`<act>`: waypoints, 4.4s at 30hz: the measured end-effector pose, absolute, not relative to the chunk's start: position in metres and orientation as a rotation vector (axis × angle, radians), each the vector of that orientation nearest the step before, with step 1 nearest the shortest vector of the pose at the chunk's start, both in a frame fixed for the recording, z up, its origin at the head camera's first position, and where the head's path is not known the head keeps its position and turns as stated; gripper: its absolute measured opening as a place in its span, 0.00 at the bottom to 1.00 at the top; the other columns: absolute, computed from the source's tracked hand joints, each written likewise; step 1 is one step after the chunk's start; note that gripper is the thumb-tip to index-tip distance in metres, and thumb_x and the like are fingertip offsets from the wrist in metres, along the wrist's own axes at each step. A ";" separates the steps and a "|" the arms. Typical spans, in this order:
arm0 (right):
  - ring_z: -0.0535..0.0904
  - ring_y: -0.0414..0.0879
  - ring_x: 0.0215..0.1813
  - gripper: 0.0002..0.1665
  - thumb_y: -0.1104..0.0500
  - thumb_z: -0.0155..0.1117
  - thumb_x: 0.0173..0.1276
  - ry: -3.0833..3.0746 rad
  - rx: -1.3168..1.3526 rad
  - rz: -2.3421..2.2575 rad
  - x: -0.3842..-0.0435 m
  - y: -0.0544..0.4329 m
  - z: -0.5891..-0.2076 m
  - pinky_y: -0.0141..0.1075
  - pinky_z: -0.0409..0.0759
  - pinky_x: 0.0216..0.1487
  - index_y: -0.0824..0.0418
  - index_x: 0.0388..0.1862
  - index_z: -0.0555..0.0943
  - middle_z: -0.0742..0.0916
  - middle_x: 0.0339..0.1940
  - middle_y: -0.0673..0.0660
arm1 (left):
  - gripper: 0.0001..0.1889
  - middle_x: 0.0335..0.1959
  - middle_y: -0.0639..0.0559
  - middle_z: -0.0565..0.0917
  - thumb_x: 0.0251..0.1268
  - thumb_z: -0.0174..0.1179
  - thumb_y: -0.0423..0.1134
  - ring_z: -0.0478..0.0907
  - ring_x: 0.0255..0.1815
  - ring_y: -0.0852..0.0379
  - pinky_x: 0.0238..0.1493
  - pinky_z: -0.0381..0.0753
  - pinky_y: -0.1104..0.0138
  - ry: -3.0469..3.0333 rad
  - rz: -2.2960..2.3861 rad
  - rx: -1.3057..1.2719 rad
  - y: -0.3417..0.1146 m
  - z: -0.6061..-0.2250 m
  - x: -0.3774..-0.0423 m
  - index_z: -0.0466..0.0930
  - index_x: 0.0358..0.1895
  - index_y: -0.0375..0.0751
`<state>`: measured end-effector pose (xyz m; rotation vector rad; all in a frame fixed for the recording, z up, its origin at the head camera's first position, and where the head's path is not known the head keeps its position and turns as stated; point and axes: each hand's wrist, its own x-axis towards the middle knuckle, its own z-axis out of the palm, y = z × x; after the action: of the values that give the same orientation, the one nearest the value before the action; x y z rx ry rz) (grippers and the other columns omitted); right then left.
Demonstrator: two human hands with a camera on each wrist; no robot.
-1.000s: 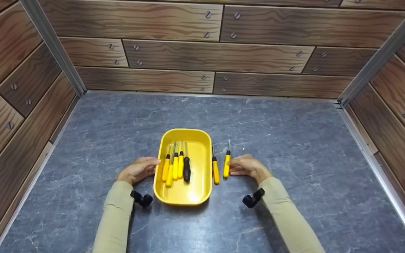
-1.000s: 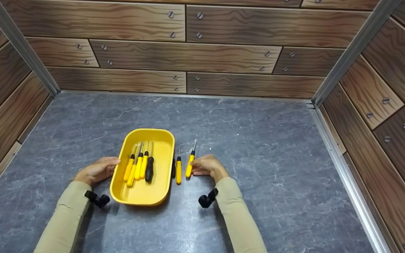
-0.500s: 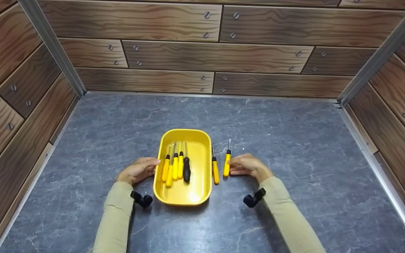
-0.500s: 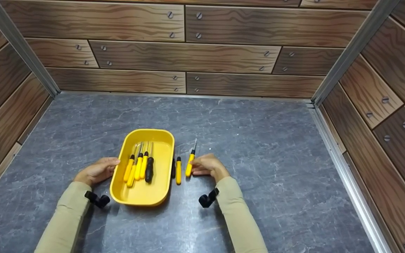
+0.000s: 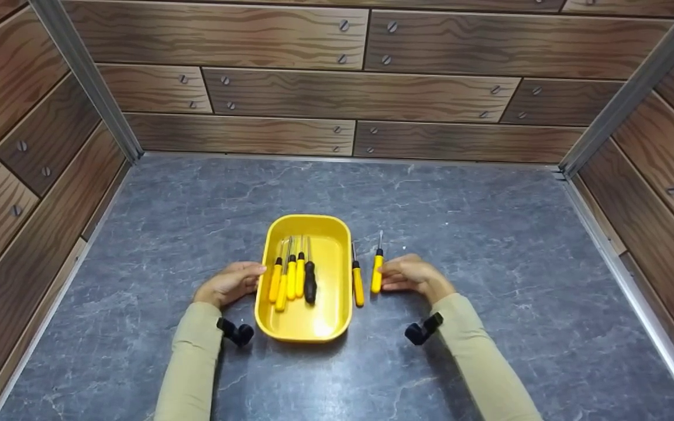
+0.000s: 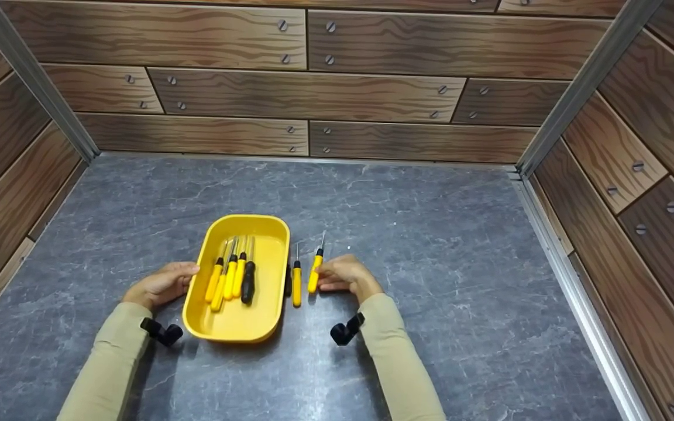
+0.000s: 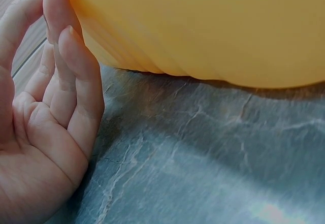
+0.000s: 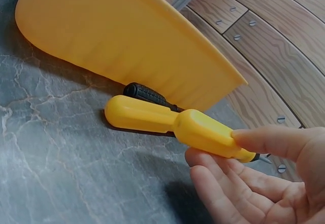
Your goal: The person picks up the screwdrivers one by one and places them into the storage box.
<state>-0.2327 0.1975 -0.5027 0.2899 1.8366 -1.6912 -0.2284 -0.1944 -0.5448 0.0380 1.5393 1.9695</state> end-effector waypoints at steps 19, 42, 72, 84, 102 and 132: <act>0.85 0.40 0.29 0.23 0.65 0.60 0.65 1.860 0.225 -1.680 -0.231 0.188 -0.486 0.31 0.87 0.39 0.77 0.57 0.72 0.87 0.26 0.50 | 0.08 0.34 0.58 0.88 0.70 0.53 0.36 0.85 0.38 0.64 0.47 0.83 0.69 1.553 1.957 0.046 -0.195 -0.545 -0.228 0.81 0.43 0.41; 0.86 0.40 0.28 0.21 0.66 0.58 0.67 1.840 0.198 -1.682 -0.231 0.180 -0.471 0.30 0.87 0.37 0.78 0.56 0.72 0.88 0.25 0.50 | 0.08 0.35 0.58 0.88 0.70 0.52 0.35 0.84 0.40 0.64 0.49 0.82 0.70 1.544 1.969 0.038 -0.195 -0.545 -0.228 0.81 0.43 0.41; 0.86 0.41 0.29 0.16 0.65 0.59 0.67 1.832 0.148 -1.653 -0.233 0.164 -0.455 0.38 0.86 0.48 0.73 0.51 0.77 0.89 0.25 0.51 | 0.07 0.34 0.58 0.88 0.70 0.53 0.35 0.84 0.39 0.64 0.48 0.82 0.70 1.540 1.971 0.021 -0.194 -0.543 -0.228 0.81 0.41 0.43; 0.86 0.40 0.28 0.23 0.65 0.59 0.67 1.862 0.122 -1.626 -0.232 0.156 -0.451 0.35 0.87 0.43 0.78 0.58 0.73 0.88 0.23 0.50 | 0.08 0.34 0.58 0.88 0.70 0.52 0.34 0.84 0.38 0.64 0.47 0.83 0.70 1.548 1.963 0.015 -0.194 -0.543 -0.227 0.82 0.40 0.44; 0.85 0.39 0.26 0.22 0.65 0.59 0.67 1.879 0.149 -1.593 -0.231 0.143 -0.448 0.33 0.87 0.40 0.77 0.57 0.74 0.87 0.21 0.50 | 0.07 0.35 0.58 0.88 0.69 0.53 0.35 0.84 0.38 0.64 0.48 0.82 0.70 1.547 1.974 0.018 -0.194 -0.546 -0.227 0.81 0.40 0.43; 0.84 0.39 0.21 0.18 0.65 0.60 0.66 1.924 0.175 -1.491 -0.234 0.123 -0.442 0.31 0.87 0.34 0.75 0.52 0.78 0.86 0.19 0.52 | 0.05 0.34 0.58 0.88 0.70 0.53 0.35 0.84 0.37 0.63 0.46 0.83 0.70 1.538 1.962 0.017 -0.193 -0.543 -0.228 0.80 0.38 0.44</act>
<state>-0.2336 0.1231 -0.4420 0.1748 1.9235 -1.4909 -0.2279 -0.1927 -0.5432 0.0170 1.5375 1.9623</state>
